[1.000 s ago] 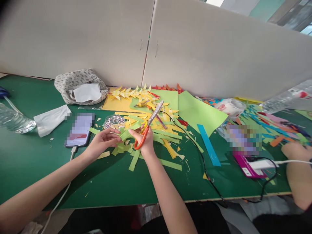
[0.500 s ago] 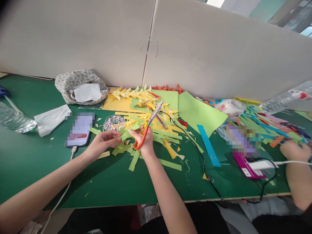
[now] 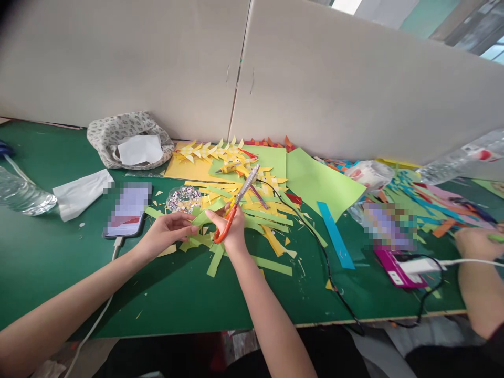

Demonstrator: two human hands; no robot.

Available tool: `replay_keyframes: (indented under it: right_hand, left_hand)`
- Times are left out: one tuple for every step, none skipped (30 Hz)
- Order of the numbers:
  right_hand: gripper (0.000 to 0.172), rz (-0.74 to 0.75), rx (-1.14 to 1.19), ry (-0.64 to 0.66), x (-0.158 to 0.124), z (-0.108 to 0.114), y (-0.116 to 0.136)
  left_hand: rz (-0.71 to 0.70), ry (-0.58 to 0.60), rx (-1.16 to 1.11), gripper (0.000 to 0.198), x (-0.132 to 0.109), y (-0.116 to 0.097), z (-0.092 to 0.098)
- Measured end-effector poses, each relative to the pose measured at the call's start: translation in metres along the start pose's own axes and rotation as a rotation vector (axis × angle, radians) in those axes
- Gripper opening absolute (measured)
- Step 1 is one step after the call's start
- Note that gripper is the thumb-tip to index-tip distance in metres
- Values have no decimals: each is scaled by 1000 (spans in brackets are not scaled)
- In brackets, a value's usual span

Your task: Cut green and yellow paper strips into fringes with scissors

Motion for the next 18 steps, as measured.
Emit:
replay_keyframes:
  right_hand:
    - [45,6,-9,20,-1,-2,1]
    - [44,10,-9,35,-2,-3,1]
    - [44,10,-2,49,-3,-4,1]
    - [44,5,11,58,-4,-5,1]
    - [45,-2,29,58,-4,-5,0]
    - [45,-10,49,49,-3,-4,-1]
    - [46,-14,73,37,-2,-3,-2]
    - [46,-15,98,24,0,-1,-3]
    - [45,-11,122,12,2,1,-4]
    - [45,-3,145,-1,5,3,-5]
    - [45,5,165,-8,7,6,-6]
    - [45,13,181,-8,10,7,-6]
    - [45,19,194,-8,12,9,-7]
    - [45,21,202,-7,13,10,-7]
    - [46,22,209,-5,14,11,-7]
    - [46,23,213,-4,14,11,-7]
    - [45,23,215,-3,15,11,-7]
    - [45,24,217,-3,15,12,-6]
  left_hand:
    - [2,0,1,32,0,1,0]
    - [2,0,3,30,1,2,1]
    - [0,4,5,27,1,3,2]
    - [-4,7,9,25,1,3,2]
    - [-9,12,15,23,1,4,2]
    - [-12,18,23,21,1,4,2]
    - [-11,25,30,20,1,4,2]
    - [-5,34,36,19,1,5,2]
    - [4,43,38,19,1,6,1]
    - [13,51,37,18,2,6,1]
    - [21,59,33,18,2,7,0]
    - [28,66,27,18,2,8,-1]
    - [32,72,18,18,2,8,-1]
    - [37,75,8,18,2,8,-2]
    - [42,75,-2,18,2,8,-2]
    - [48,75,-10,19,1,8,-2]
    - [56,74,-16,19,1,8,-3]
    - [64,76,-19,20,0,7,-3]
Point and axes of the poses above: each hand's wrist, its own x-axis towards the middle knuckle, its own z-axis out of the back of the hand, y = z × x, the point moved 4 cm from there along x, towards the middle knuckle, and after that the axes turned 3 degrees about -x, right-handed, at the moved point
